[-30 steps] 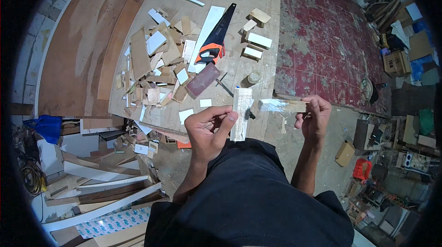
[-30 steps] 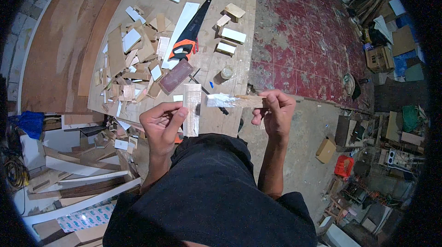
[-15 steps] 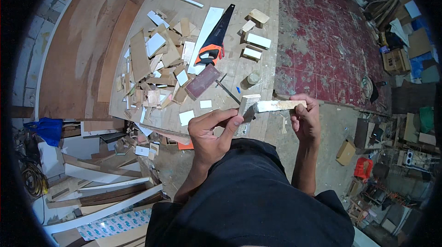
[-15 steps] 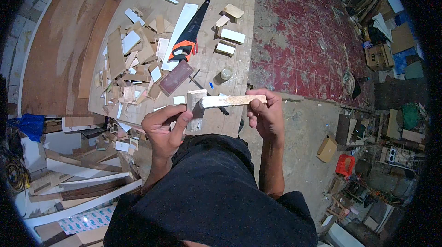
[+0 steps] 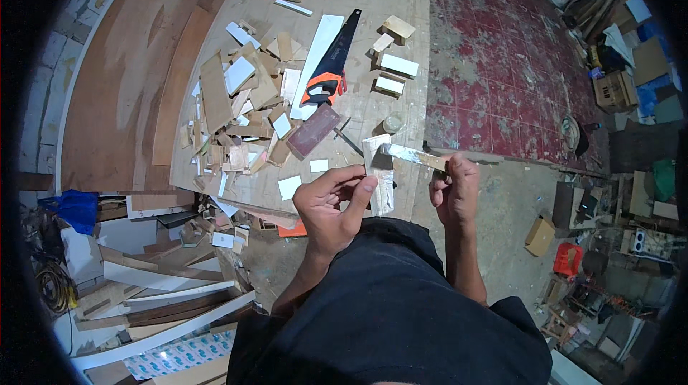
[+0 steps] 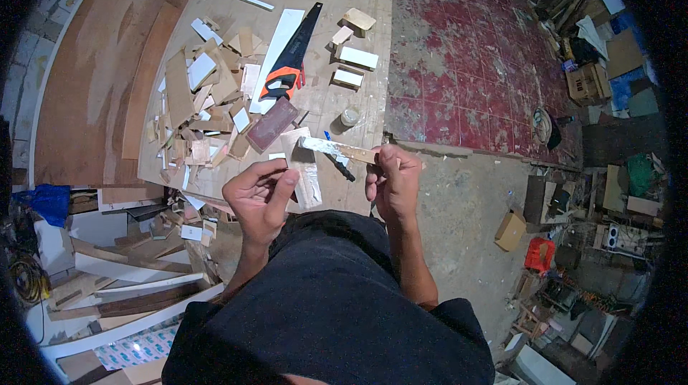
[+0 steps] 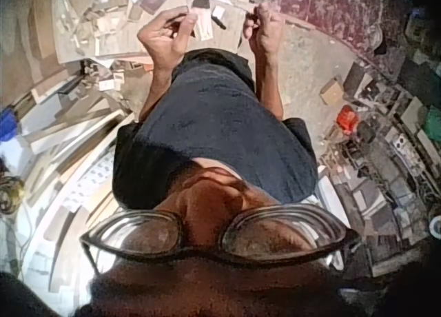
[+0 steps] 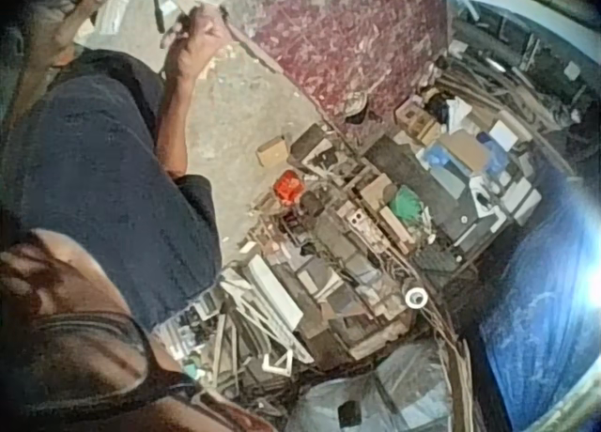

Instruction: Measure, mark, and glue small wooden blocks together on a workshop bench.

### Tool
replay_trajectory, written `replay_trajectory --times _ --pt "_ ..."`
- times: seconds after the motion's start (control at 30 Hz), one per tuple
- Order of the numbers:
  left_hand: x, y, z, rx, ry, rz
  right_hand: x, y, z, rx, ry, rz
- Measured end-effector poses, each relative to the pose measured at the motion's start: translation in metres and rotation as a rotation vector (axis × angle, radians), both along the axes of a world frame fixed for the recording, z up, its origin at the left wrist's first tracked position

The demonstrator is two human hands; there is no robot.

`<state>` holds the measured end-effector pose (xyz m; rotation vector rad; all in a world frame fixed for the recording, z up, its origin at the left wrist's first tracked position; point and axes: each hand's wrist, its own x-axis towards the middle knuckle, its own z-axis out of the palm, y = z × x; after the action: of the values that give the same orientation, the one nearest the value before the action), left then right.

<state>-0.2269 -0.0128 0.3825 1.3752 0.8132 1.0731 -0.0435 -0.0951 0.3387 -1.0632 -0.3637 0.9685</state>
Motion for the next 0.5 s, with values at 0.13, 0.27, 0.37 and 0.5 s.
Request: replay_trajectory --times 0.13,0.27,0.37,0.5 --pt "0.002 0.001 -0.011 -0.035 -0.099 0.070 -0.007 -0.001 -0.003 -0.060 -0.021 -0.048" --pt "0.004 0.000 -0.007 -0.103 -0.108 0.092 -0.015 -0.001 0.005 -0.038 0.070 -0.100" --pt "0.006 -0.001 -0.004 -0.053 -0.090 0.060 -0.021 0.006 0.002 -0.002 0.048 -0.093" --pt "0.008 -0.002 0.002 -0.101 -0.103 0.066 -0.018 0.003 -0.009 0.005 -0.095 -0.041"
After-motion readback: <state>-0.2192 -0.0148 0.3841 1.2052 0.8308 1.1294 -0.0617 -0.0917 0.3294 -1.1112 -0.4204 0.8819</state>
